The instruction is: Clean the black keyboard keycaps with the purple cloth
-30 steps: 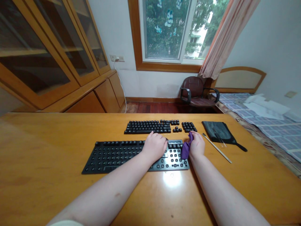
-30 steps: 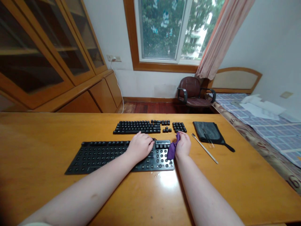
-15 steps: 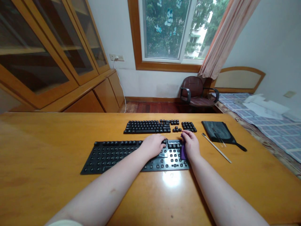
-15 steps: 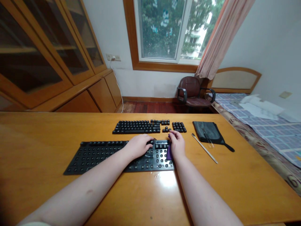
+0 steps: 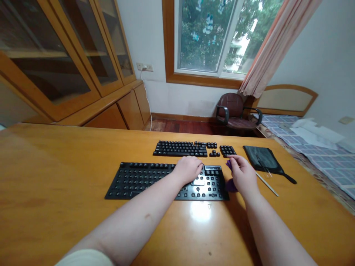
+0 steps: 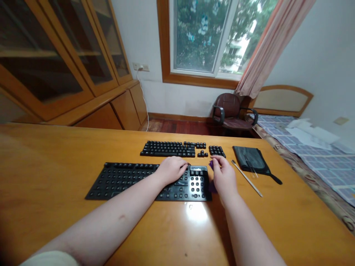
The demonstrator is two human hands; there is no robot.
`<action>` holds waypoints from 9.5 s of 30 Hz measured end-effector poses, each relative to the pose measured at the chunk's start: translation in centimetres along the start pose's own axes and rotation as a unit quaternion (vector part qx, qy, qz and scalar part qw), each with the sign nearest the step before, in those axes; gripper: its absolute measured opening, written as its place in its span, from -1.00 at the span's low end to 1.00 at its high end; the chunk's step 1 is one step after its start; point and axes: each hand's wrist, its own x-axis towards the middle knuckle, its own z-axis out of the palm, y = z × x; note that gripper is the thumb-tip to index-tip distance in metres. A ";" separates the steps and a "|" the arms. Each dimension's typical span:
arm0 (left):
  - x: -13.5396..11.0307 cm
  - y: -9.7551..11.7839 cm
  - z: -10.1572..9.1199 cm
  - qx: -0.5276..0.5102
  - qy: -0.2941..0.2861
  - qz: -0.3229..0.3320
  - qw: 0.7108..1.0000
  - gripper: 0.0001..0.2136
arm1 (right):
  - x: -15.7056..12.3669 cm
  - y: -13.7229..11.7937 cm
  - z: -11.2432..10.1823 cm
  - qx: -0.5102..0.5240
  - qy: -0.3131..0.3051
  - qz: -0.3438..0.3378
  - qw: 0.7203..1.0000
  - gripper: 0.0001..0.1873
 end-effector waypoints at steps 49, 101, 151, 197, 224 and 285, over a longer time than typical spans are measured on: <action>0.0 -1.1 0.6 -0.127 0.162 -0.018 0.978 -0.63 | 3.0 -1.7 6.2 0.046 -0.255 -0.007 0.966 -0.61; 0.5 -0.6 0.2 -0.206 0.047 0.054 0.976 -0.81 | -0.9 2.0 4.1 0.075 -0.105 -0.063 0.990 -0.78; 0.6 -1.3 1.4 -0.359 0.099 0.008 0.928 -0.85 | 0.2 2.6 3.1 0.011 -0.212 -0.123 0.969 -0.86; 0.8 -1.2 1.0 -0.356 0.148 0.052 0.921 -0.82 | 0.0 2.7 3.6 0.067 -0.157 -0.076 0.982 -0.76; 0.7 -1.3 1.1 -0.380 0.114 0.008 0.918 -0.87 | 0.3 2.5 3.3 0.033 -0.182 -0.149 0.971 -0.89; 0.6 -0.5 -0.4 -0.189 -0.021 0.086 0.978 -0.84 | 0.7 3.4 3.2 -0.084 -0.072 -0.217 0.970 -0.79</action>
